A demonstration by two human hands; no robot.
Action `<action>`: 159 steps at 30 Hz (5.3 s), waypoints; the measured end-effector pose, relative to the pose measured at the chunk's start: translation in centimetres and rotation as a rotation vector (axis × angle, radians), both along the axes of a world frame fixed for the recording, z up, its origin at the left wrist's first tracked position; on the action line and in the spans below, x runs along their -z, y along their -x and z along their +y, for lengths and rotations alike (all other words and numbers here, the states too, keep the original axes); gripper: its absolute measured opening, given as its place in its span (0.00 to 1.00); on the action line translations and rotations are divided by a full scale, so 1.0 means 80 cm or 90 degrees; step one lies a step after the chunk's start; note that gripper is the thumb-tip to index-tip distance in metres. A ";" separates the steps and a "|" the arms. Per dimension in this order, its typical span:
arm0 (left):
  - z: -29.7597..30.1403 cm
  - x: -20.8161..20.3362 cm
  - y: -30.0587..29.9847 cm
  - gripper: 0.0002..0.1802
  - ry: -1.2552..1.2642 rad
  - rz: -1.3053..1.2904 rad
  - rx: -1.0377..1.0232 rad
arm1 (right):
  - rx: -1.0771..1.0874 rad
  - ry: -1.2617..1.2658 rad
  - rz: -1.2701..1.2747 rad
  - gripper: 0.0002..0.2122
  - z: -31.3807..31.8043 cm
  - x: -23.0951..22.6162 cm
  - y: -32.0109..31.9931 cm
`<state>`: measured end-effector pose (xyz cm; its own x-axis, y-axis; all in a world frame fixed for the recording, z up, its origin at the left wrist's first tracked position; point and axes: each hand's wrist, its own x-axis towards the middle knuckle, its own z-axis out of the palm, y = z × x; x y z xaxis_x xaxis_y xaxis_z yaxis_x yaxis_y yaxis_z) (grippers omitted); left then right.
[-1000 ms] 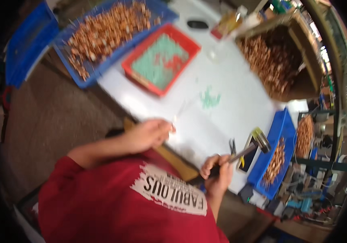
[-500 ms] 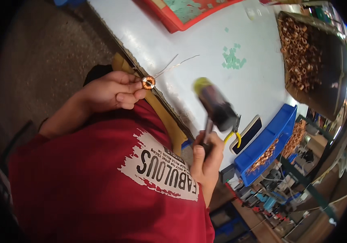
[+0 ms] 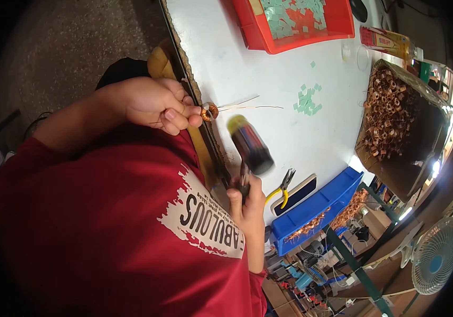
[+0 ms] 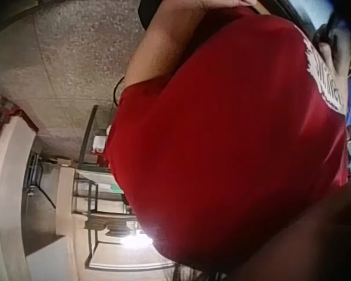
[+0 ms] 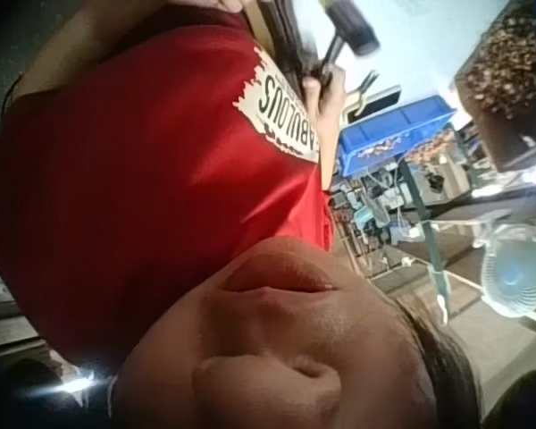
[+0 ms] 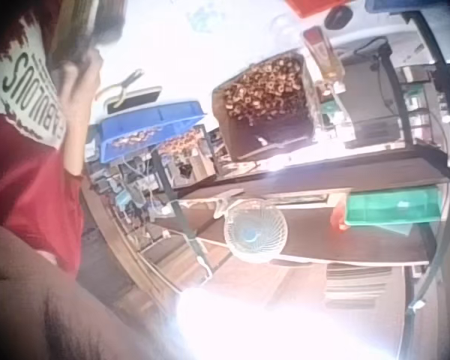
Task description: Winding copper wire around small metal components and tapping them with a hammer on a workbench.
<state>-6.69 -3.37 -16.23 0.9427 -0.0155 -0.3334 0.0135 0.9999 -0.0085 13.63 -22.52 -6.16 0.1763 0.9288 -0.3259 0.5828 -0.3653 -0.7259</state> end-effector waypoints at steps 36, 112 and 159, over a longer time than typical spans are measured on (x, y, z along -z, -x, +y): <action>0.004 -0.003 -0.008 0.16 0.065 0.013 -0.013 | -0.120 0.087 -0.255 0.04 0.023 -0.008 0.014; 0.001 -0.011 -0.008 0.13 -0.017 0.032 -0.004 | -0.057 -0.007 -0.351 0.04 0.011 0.002 0.024; -0.044 -0.140 -0.063 0.07 -0.930 0.063 -0.114 | 0.293 -0.366 -0.007 0.09 0.051 -0.059 0.034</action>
<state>-1.63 -6.86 -5.05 0.8687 0.4951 -0.0112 -0.0496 0.1096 0.9927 10.93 -18.44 -1.41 0.5900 0.7837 0.1942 0.4710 -0.1387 -0.8711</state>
